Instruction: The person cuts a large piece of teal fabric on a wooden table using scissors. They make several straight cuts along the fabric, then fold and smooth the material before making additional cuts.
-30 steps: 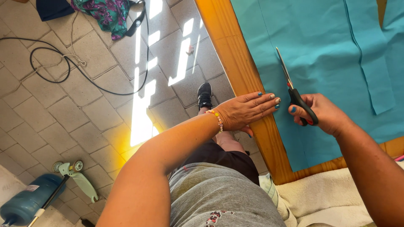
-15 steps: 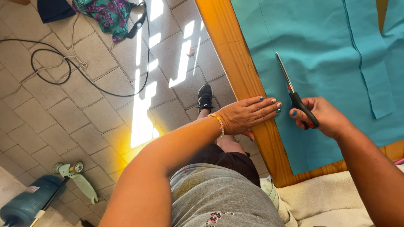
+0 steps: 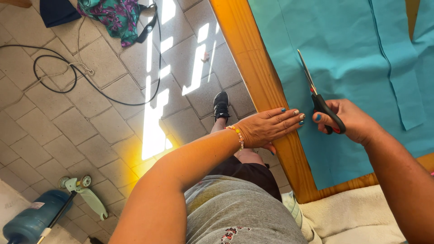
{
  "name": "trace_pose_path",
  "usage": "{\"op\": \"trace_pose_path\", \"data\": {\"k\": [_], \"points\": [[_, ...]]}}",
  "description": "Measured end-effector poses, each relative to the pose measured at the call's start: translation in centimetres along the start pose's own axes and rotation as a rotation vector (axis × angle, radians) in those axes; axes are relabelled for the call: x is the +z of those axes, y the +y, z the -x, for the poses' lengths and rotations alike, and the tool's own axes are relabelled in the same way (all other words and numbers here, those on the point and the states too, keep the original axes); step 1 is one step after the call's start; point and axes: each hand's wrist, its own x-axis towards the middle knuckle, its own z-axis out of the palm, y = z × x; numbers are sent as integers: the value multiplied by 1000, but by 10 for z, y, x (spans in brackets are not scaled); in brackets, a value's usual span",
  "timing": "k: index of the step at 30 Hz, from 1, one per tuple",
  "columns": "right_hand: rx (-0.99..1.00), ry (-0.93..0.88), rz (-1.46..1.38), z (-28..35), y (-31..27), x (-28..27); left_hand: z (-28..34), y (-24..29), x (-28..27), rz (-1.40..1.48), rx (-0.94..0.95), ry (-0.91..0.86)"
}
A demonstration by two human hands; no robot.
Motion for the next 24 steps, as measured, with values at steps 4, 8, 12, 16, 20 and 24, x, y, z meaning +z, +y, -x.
{"op": "trace_pose_path", "data": {"k": [4,8,12,16,20,24], "points": [[1,20,-31,0,1,2,0,-1,0,-4,4,-8],[27,40,-71,-3,5,3,0,1,0,-12,-10,-10],[27,48,-59,-3,3,3,0,0,0,-19,-11,3],[24,37,-72,-2,-2,3,0,0,0,-11,-8,1],[21,7,-48,-6,-9,-1,0,-1,0,-9,-12,6],[33,-2,13,-10,-20,-3,0,0,3,-17,-7,7]]}}
